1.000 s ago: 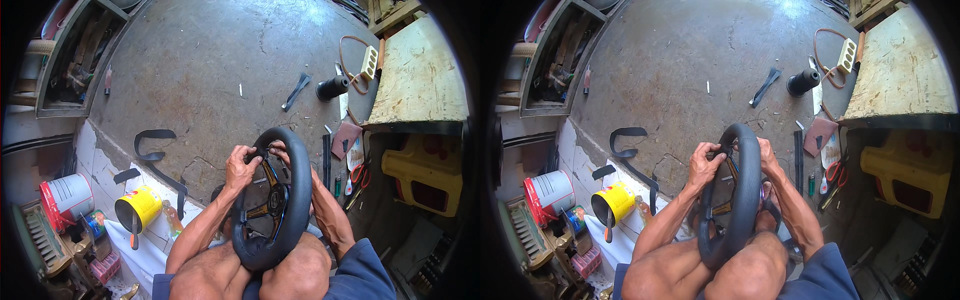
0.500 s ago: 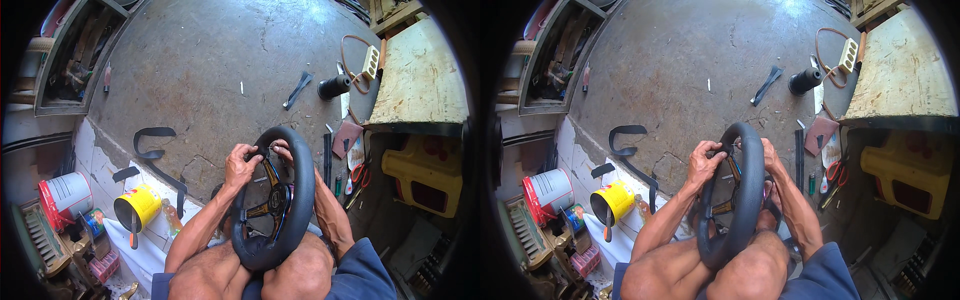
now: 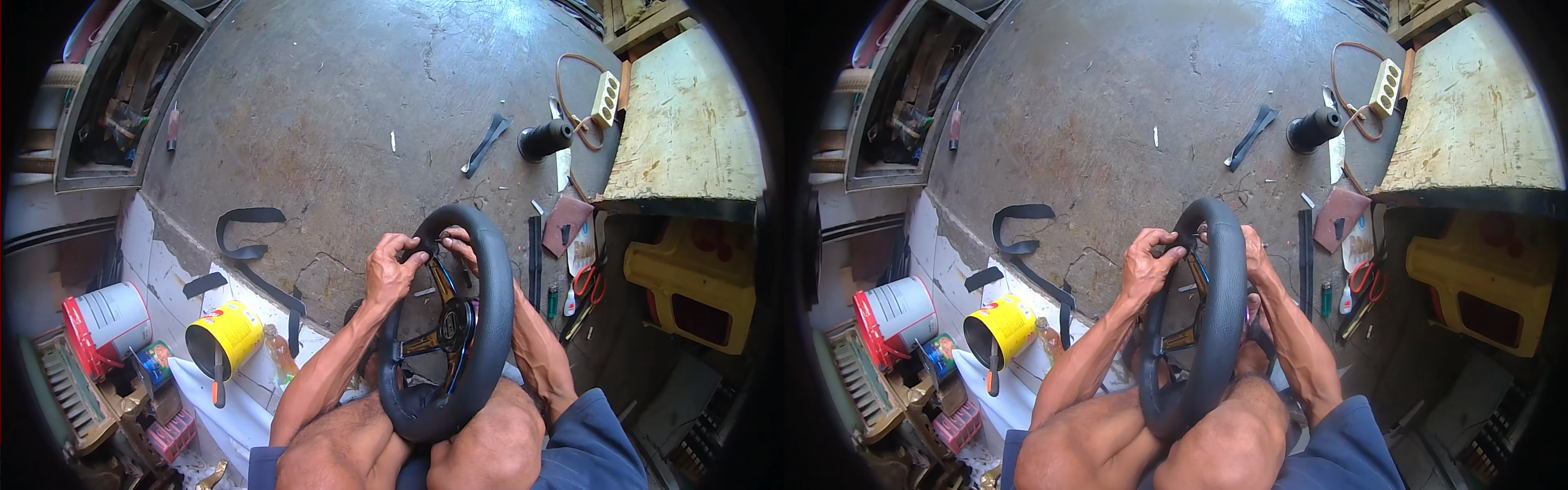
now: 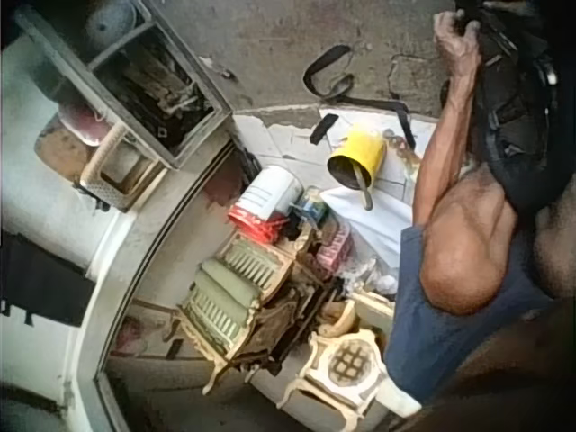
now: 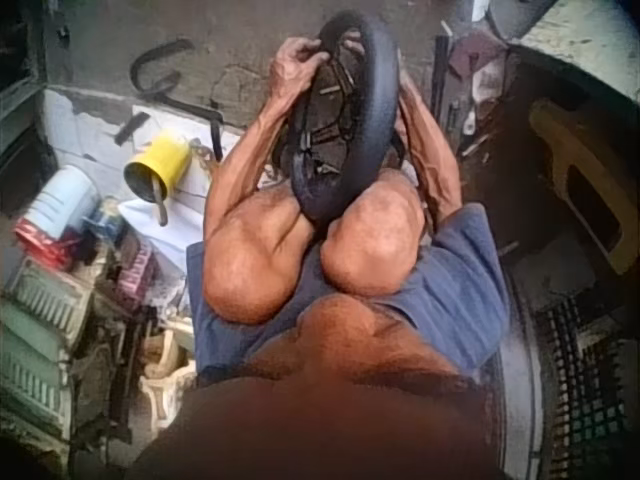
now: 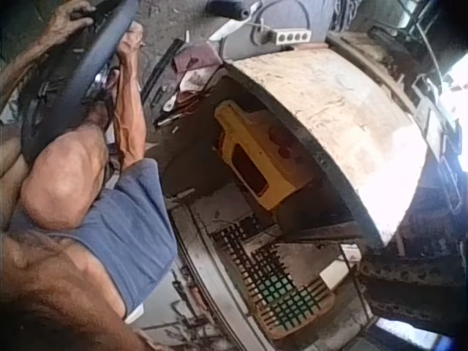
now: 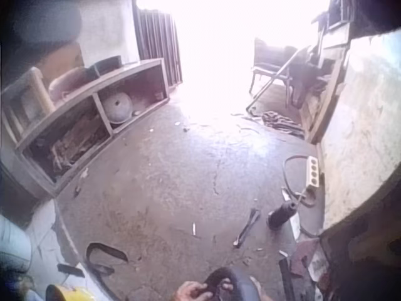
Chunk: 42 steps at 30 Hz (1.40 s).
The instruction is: The person prepares a needle and thread and begins stitching a leather or synthetic cover onto the rim of a steering wheel while sitting on the floor.
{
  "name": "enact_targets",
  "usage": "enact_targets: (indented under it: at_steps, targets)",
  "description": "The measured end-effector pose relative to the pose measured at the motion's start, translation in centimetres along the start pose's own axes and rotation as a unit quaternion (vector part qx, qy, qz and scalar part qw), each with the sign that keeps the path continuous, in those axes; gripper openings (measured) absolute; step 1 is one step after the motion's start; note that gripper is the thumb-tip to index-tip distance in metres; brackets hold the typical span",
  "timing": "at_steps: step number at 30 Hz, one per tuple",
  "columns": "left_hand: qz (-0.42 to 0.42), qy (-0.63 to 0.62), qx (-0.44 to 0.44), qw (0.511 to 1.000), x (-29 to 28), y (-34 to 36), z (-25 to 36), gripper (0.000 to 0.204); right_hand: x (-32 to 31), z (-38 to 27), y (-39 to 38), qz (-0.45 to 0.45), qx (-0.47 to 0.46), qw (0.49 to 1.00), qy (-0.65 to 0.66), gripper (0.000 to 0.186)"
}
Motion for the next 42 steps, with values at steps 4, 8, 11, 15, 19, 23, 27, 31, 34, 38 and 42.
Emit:
enact_targets:
  at_steps: [4, 8, 11, 15, 19, 23, 27, 31, 34, 38, 42]
  targets:
    - [-0.001, -0.008, 0.002, 1.000, 0.5, 0.1, -0.1, 0.030, -0.2, 0.8, 0.1, -0.011, 0.016, 0.999, 0.025, 0.026]
    - [-0.012, -0.025, 0.008, 1.000, 0.5, 0.2, -0.6, 0.030, -1.1, -1.0, -0.4, 0.003, 0.016, 0.999, -0.031, 0.026]
    - [0.000, -0.043, 0.003, 0.999, -0.4, -0.3, -1.3, 0.030, -1.9, -5.7, -1.6, -0.003, 0.051, 0.999, 0.008, 0.023]
    - [0.000, -0.070, -0.013, 0.997, 0.4, -0.2, -1.7, 0.030, -3.5, -5.2, -2.2, 0.009, 0.035, 0.998, -0.051, 0.018]
    - [0.009, -0.078, -0.005, 0.997, 0.2, -0.2, -2.4, 0.029, -2.7, -4.9, -1.2, 0.021, -0.037, 0.998, -0.035, 0.017]
    - [0.005, -0.098, -0.023, 0.995, 0.5, -0.3, -2.6, 0.027, -1.0, -2.0, -0.5, 0.054, -0.015, 0.998, -0.017, 0.017]
    - [-0.005, -0.147, -0.052, 0.988, 0.9, 0.1, -2.9, 0.025, -0.9, 0.4, 0.3, 0.046, 0.000, 0.998, 0.034, 0.022]
    - [0.007, -0.144, -0.065, 0.987, -0.1, 0.1, -3.6, 0.025, -0.7, -3.5, -0.6, -0.009, 0.043, 0.999, -0.005, 0.025]
    - [0.050, -0.159, -0.059, 0.984, 0.8, 0.2, -3.4, 0.024, -3.3, -10.3, -2.1, 0.055, -0.104, 0.971, -0.210, 0.029]
    - [0.067, -0.148, 0.015, 0.987, 0.9, 0.3, -3.1, 0.017, -6.7, -14.4, -3.9, 0.181, 0.032, 0.982, -0.045, 0.040]
    - [0.095, -0.231, 0.012, 0.968, 1.0, 0.2, -3.8, 0.007, -6.5, -19.4, -5.2, 0.124, -0.009, 0.991, 0.058, 0.060]
Point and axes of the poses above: each hand's wrist, its own y-axis towards the middle knuckle, its own x-axis out of the palm, z = x × y, the point moved 8 cm from there along y, towards the middle knuckle, and after that the axes turned 13 degrees about -y, right-handed, at the moved point
